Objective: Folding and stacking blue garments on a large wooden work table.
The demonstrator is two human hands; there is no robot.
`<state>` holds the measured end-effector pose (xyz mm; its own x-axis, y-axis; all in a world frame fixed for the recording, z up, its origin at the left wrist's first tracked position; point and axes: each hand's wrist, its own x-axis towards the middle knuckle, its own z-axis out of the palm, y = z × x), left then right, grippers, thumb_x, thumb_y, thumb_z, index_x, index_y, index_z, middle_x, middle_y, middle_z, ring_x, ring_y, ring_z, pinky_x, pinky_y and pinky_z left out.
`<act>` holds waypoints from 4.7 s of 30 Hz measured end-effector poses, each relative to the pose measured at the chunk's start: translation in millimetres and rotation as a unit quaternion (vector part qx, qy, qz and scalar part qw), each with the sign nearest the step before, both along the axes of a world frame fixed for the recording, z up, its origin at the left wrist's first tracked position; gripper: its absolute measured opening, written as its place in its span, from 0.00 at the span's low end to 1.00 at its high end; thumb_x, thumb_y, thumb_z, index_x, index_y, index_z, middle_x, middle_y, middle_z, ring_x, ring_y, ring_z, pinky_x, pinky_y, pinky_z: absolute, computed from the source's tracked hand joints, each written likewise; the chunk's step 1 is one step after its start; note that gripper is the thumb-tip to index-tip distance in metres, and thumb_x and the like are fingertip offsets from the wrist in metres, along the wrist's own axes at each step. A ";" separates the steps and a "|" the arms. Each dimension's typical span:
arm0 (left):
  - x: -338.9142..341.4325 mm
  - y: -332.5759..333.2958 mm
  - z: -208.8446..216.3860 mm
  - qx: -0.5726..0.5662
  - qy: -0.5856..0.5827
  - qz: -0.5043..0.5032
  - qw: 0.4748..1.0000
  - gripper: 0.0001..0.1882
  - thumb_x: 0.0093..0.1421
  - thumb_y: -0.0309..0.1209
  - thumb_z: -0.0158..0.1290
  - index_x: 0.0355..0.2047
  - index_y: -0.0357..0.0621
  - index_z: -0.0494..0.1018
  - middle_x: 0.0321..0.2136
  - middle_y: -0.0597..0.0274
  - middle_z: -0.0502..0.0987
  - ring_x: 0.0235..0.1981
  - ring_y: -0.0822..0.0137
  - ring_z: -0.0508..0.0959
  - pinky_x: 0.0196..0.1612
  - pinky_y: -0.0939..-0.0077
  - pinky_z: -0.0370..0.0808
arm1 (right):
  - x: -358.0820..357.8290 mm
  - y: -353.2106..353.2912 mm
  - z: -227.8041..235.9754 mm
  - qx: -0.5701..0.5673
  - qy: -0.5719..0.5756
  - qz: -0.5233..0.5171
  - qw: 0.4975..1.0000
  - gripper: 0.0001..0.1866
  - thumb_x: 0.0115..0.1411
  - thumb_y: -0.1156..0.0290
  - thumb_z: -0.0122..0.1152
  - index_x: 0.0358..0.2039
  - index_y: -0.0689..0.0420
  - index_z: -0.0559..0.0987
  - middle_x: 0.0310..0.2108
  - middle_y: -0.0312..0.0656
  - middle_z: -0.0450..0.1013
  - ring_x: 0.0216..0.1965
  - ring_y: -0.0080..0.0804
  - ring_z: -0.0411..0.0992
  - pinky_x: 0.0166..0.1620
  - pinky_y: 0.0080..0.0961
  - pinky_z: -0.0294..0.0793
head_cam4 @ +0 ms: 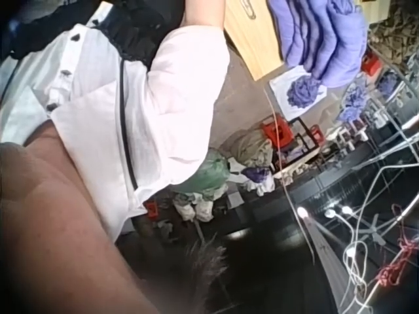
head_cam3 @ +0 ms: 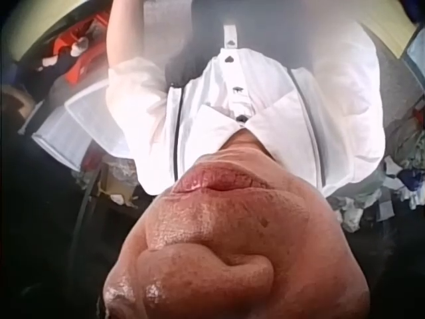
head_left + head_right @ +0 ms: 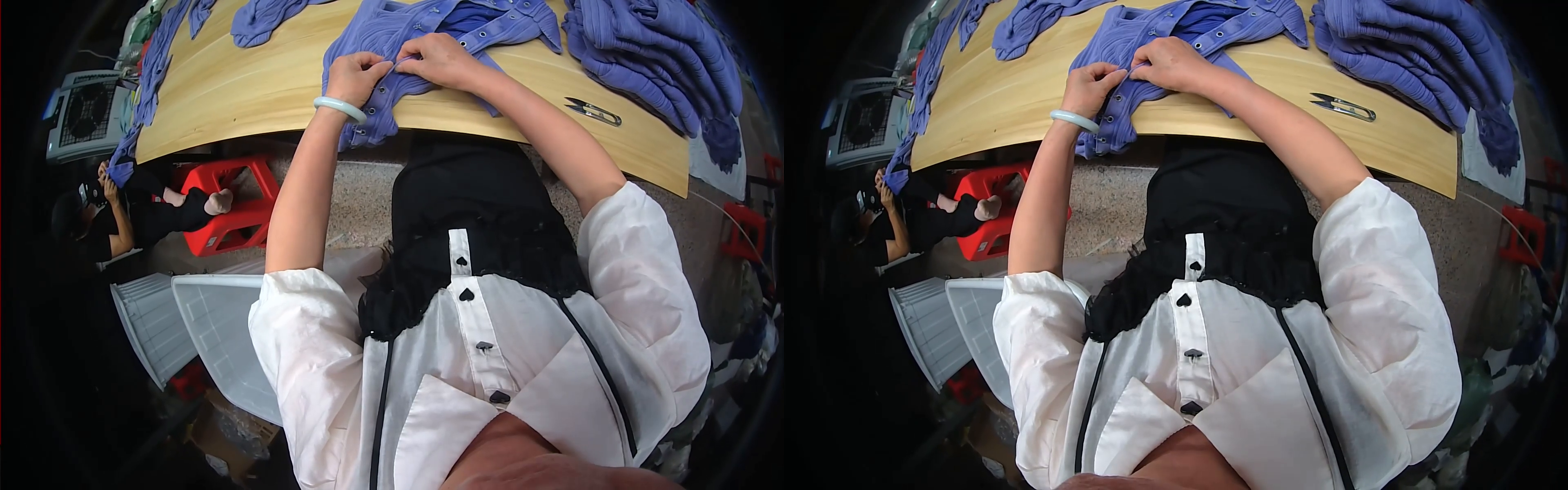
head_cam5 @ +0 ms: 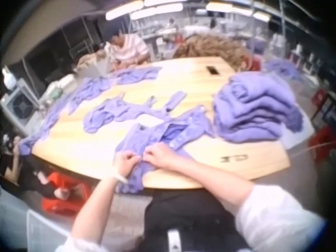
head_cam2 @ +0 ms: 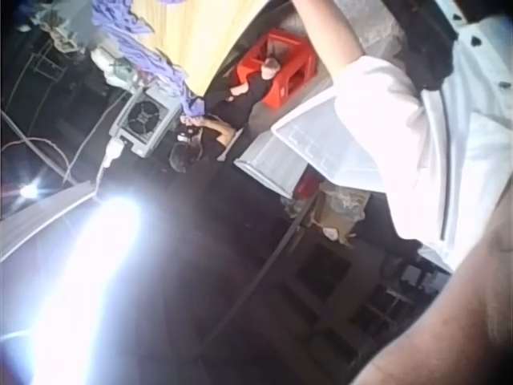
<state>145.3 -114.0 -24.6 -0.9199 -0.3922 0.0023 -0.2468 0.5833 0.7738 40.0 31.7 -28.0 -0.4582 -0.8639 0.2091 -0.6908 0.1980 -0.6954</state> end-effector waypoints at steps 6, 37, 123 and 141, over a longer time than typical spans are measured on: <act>1.4 2.0 0.3 0.058 -0.001 0.004 0.998 0.10 0.49 0.31 0.54 0.26 0.35 0.73 0.19 0.71 0.71 0.21 0.82 0.66 0.24 0.89 0.64 | 1.0 -1.2 3.7 0.011 -0.017 -0.006 1.000 0.13 0.42 0.60 0.57 0.26 0.55 0.77 0.23 0.45 0.72 0.29 0.40 0.70 0.33 0.30 0.68; -26.4 16.9 15.0 -0.160 -0.022 -0.049 0.986 0.14 0.47 0.35 0.51 0.31 0.37 0.73 0.28 0.49 0.74 0.32 0.55 0.74 0.36 0.70 0.69 | -15.3 15.5 1.6 0.005 0.031 -0.016 0.999 0.12 0.45 0.62 0.54 0.28 0.55 0.76 0.25 0.45 0.71 0.31 0.41 0.69 0.35 0.32 0.67; -11.6 -9.6 0.7 0.103 -0.028 -0.034 0.994 0.10 0.49 0.33 0.53 0.25 0.37 0.72 0.18 0.71 0.70 0.21 0.81 0.65 0.24 0.86 0.63 | 2.9 4.8 2.4 0.058 0.045 -0.035 0.997 0.11 0.43 0.62 0.56 0.26 0.53 0.76 0.23 0.44 0.71 0.31 0.41 0.69 0.34 0.33 0.68; -43.9 9.5 22.2 -0.074 -0.062 -0.049 0.994 0.17 0.50 0.37 0.51 0.34 0.34 0.71 0.25 0.63 0.74 0.27 0.77 0.69 0.31 0.83 0.66 | -15.8 26.6 9.3 -0.013 0.031 -0.040 0.999 0.12 0.46 0.63 0.54 0.29 0.56 0.75 0.25 0.44 0.72 0.28 0.38 0.70 0.32 0.27 0.67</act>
<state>101.4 -104.4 -2.4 -0.9506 -0.3041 -0.0623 -0.2707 0.7140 0.6457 24.1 58.3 -18.7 -0.5106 -0.8194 0.2604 -0.7152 0.2367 -0.6576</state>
